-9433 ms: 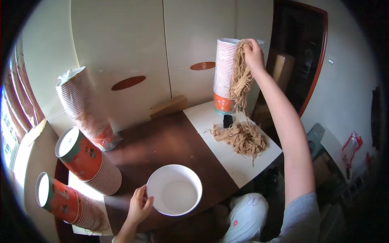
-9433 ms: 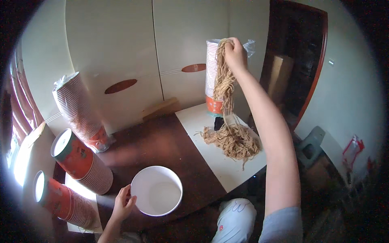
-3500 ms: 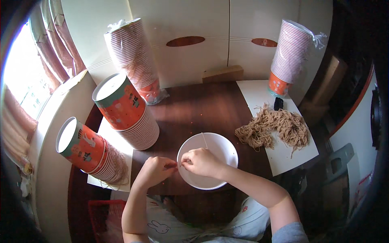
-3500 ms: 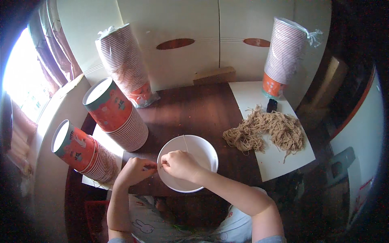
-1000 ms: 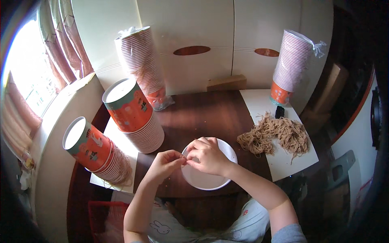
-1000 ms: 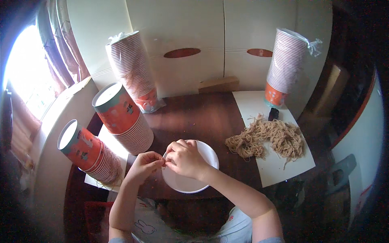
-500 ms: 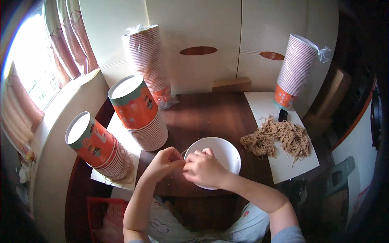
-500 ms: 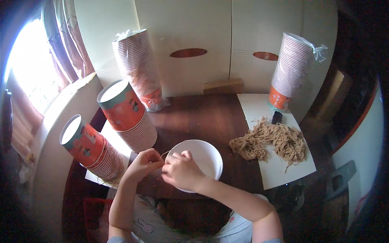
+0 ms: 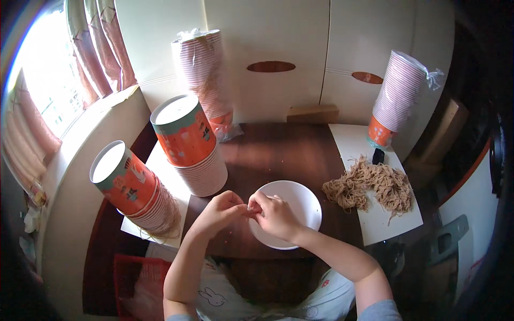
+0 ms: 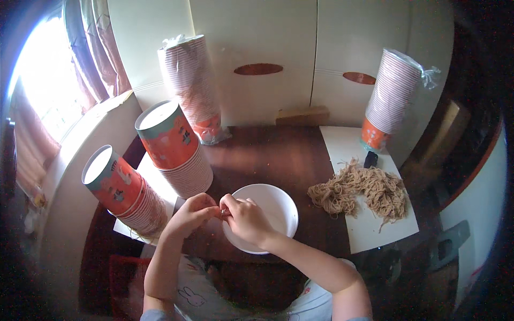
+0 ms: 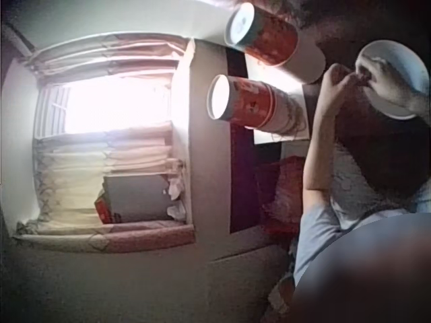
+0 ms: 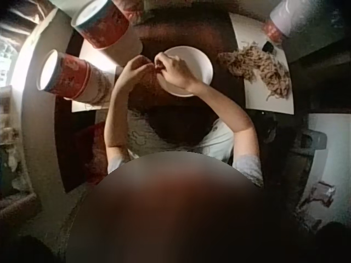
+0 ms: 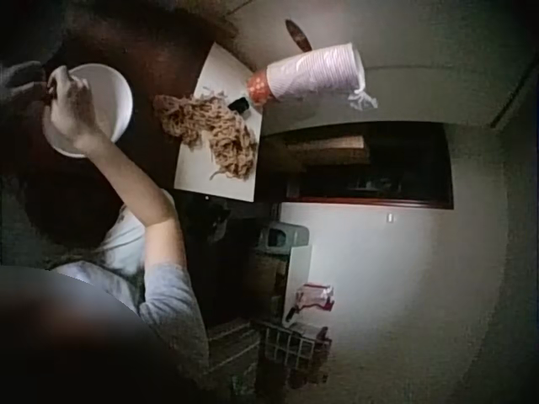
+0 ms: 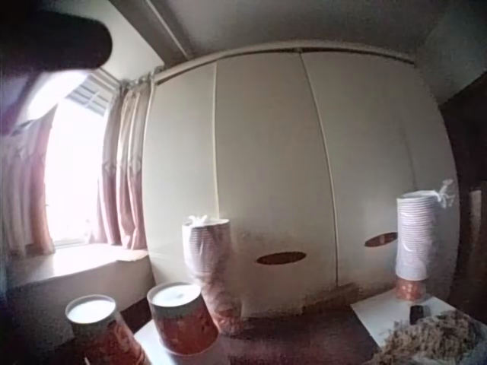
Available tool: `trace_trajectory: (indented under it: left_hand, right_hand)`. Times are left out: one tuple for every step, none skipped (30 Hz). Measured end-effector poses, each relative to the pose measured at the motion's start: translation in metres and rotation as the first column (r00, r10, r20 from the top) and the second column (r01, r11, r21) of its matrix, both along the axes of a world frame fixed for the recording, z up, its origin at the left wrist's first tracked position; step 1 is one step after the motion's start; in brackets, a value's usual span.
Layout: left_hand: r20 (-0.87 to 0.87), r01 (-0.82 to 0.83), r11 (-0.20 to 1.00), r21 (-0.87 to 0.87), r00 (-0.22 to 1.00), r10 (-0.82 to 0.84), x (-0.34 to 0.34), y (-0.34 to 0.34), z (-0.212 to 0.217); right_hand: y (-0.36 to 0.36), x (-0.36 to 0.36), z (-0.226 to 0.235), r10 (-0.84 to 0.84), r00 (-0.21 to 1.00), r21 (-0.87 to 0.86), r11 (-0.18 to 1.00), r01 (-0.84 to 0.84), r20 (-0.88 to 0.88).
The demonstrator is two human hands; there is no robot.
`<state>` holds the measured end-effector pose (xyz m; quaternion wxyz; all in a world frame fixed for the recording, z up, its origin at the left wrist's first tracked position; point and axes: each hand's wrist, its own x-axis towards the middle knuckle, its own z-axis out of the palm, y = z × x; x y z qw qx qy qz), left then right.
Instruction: Thread handles onto paper containers by inserting string through pre-cut holes.
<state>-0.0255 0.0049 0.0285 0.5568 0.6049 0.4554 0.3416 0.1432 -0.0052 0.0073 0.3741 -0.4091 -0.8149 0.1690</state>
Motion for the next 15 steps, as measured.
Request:
trace_trajectory:
  left_hand:
    - [0.001,-0.002,1.0,-0.002,1.0,0.002,-0.002,0.001,-0.003]
    - [-0.092,-0.016,0.991,0.131,0.995,0.028,-0.004,0.003,-0.007]
    - [-0.179,-0.016,0.964,0.264,0.982,0.066,-0.007,0.004,-0.008]
    - [-0.178,-0.016,0.965,0.263,0.982,0.065,-0.009,0.003,-0.007]
    - [-0.292,0.044,0.967,0.251,0.956,0.033,-0.012,0.001,-0.002]
    - [-0.401,0.102,0.967,0.232,0.916,0.0,-0.013,0.0,0.0]
    - [-0.401,0.102,0.968,0.231,0.916,-0.001,-0.012,0.0,-0.002]
    - [-0.414,0.122,0.963,0.242,0.91,-0.011,-0.012,-0.001,-0.005]
    - [-0.428,0.139,0.958,0.253,0.903,-0.018,-0.012,-0.002,-0.007]
    - [-0.429,0.138,0.958,0.252,0.903,-0.017,-0.012,-0.002,-0.008]
    - [-0.451,0.161,0.947,0.278,0.892,-0.019,-0.012,-0.002,-0.009]
    - [-0.472,0.186,0.935,0.303,0.881,-0.022,-0.011,-0.002,-0.01]
    - [-0.473,0.186,0.935,0.302,0.881,-0.022,-0.01,-0.003,-0.008]
    - [-0.479,0.165,0.939,0.302,0.878,0.0,-0.009,-0.005,-0.004]
    - [-0.486,0.145,0.942,0.303,0.874,0.022,-0.007,-0.005,-0.003]
  right_hand:
    - [0.0,0.0,-0.001,0.002,1.0,-0.002,1.0,-0.002,0.001]
    - [0.001,-0.001,-0.002,-0.009,0.997,-0.147,0.989,-0.001,-0.072]
    - [0.003,-0.001,-0.002,-0.032,0.99,-0.288,0.958,-0.01,-0.141]
    - [0.004,0.0,-0.003,-0.032,0.99,-0.289,0.957,-0.01,-0.14]
    - [0.005,0.0,-0.004,-0.036,0.985,-0.309,0.951,-0.017,-0.166]
    - [0.006,0.001,-0.005,-0.041,0.981,-0.328,0.944,-0.025,-0.192]
    - [0.007,0.001,-0.008,-0.041,0.981,-0.329,0.944,-0.024,-0.191]
    - [0.009,0.002,-0.01,-0.035,0.976,-0.319,0.947,-0.036,-0.214]
    - [0.009,0.001,-0.011,-0.027,0.971,-0.308,0.95,-0.049,-0.237]
    - [0.01,0.001,-0.011,-0.025,0.971,-0.309,0.95,-0.051,-0.238]
    - [0.01,0.001,-0.01,-0.022,0.969,-0.319,0.946,-0.06,-0.248]
    - [0.01,0.002,-0.009,-0.022,0.966,-0.33,0.942,-0.067,-0.257]
    - [0.01,0.002,-0.01,-0.022,0.966,-0.331,0.941,-0.067,-0.257]
    - [0.01,0.002,-0.011,-0.016,0.963,-0.331,0.94,-0.078,-0.27]
    - [0.01,0.002,-0.012,-0.01,0.959,-0.33,0.94,-0.088,-0.284]
